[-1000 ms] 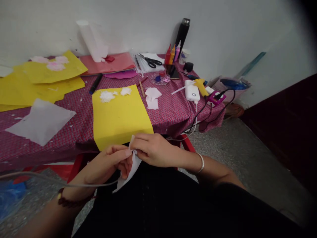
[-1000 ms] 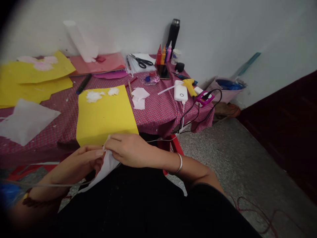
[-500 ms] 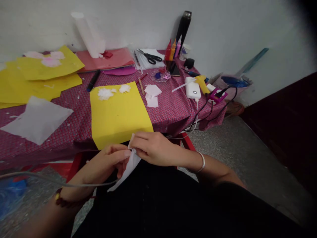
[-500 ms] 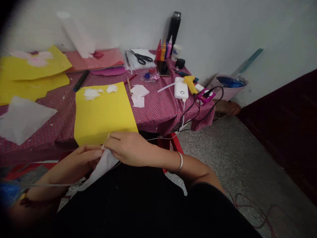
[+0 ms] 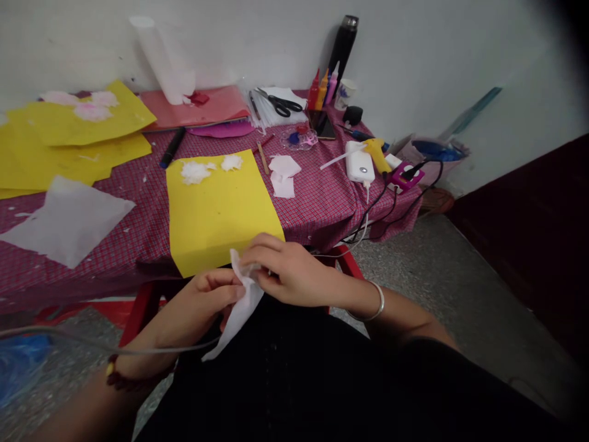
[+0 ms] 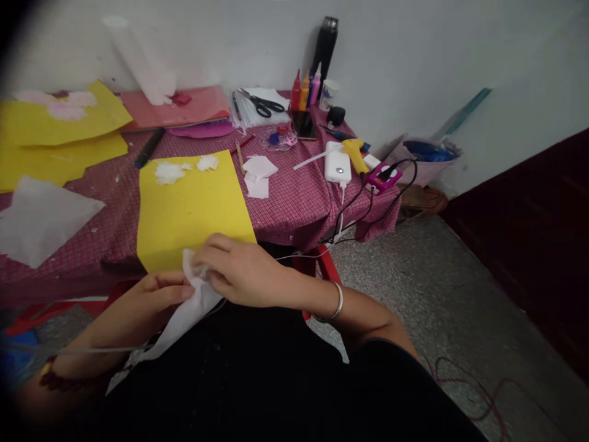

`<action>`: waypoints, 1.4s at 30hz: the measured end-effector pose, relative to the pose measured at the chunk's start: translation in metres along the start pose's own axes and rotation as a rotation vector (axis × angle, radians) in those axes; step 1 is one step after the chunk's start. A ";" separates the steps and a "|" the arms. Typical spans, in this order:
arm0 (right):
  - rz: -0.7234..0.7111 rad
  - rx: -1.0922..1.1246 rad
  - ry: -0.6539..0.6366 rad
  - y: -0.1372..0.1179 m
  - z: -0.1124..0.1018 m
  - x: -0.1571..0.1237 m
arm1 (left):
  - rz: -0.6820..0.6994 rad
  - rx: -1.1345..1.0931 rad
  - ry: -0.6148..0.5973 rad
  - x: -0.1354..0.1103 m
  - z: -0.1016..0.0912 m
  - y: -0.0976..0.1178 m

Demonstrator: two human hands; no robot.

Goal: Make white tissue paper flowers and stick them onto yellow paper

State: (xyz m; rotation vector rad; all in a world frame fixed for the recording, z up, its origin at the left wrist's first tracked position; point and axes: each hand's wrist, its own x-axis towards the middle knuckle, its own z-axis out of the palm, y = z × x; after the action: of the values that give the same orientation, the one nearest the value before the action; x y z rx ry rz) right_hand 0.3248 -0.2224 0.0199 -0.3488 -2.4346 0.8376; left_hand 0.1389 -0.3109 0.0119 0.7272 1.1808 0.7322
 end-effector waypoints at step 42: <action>0.569 0.592 -0.213 0.001 0.017 -0.007 | 0.402 0.769 0.193 -0.002 0.020 0.010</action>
State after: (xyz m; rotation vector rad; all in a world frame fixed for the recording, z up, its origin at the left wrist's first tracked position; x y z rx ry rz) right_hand 0.3210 -0.2332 0.0052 -0.7610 -2.1419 1.8582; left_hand 0.1564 -0.3088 0.0253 1.5948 1.5285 0.6775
